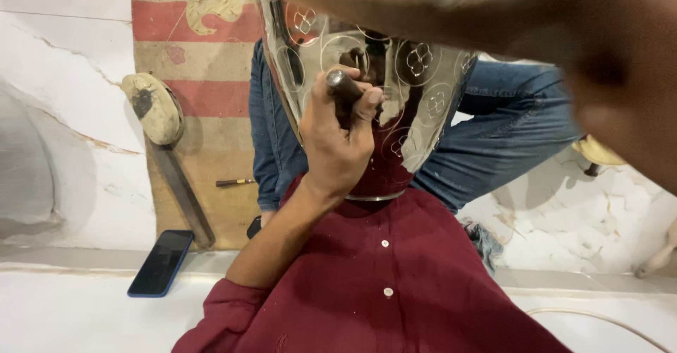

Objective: The person uses a hammer and chisel to engrave a decorative pattern onto a large metal vessel. They repeatedly strike the chisel to create indentations in the metal surface.

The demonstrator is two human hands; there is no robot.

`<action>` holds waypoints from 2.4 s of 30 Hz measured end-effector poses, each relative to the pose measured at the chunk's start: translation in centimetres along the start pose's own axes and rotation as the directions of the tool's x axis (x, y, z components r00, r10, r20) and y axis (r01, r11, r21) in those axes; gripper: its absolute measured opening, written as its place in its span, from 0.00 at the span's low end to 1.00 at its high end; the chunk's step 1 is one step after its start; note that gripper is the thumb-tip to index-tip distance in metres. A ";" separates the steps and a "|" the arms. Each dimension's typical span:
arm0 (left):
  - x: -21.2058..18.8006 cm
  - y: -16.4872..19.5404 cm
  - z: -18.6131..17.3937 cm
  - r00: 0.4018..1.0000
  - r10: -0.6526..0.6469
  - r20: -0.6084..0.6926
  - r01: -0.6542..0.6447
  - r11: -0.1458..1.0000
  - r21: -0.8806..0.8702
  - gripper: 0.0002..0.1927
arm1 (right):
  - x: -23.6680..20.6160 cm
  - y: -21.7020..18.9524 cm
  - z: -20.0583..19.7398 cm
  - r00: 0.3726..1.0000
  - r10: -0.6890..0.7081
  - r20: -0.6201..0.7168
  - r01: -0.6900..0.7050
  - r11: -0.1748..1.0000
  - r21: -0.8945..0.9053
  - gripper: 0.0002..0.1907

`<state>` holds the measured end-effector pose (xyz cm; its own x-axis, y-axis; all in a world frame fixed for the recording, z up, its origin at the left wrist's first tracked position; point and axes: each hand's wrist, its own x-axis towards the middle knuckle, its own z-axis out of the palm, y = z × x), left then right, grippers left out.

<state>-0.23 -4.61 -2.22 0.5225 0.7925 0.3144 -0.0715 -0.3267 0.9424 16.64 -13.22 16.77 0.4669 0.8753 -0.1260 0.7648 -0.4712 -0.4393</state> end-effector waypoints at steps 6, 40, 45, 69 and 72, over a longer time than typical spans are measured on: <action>0.4 0.3 -0.5 0.998 0.048 0.046 -0.053 0.993 0.110 0.13 | -1.0 0.3 0.9 0.993 -0.102 0.056 0.108 0.988 -0.107 0.16; 10.3 0.4 0.8 0.342 0.413 0.844 -0.505 0.838 -0.206 0.24 | -14.5 12.8 14.2 0.822 0.176 -0.541 -0.016 0.957 0.288 0.37; 11.2 0.7 1.7 0.189 0.396 0.898 -0.468 0.841 -0.272 0.23 | -15.7 15.0 19.8 0.733 0.190 -0.653 0.082 0.929 0.361 0.44; 12.9 0.9 1.1 0.280 0.331 0.901 -0.435 0.881 -0.188 0.27 | -15.4 15.3 17.4 0.937 0.252 -0.242 -0.287 0.950 -0.122 0.48; 13.1 1.3 1.7 0.244 0.229 0.942 -0.384 0.915 -0.123 0.27 | -15.6 15.3 16.9 0.880 0.342 -0.328 -0.237 0.917 0.320 0.41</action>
<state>7.96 4.54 2.92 0.9119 -0.3664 0.1851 -0.3703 -0.5399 0.7559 13.61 -32.24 -3.03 0.8185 0.5737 0.0306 0.4488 -0.6053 -0.6574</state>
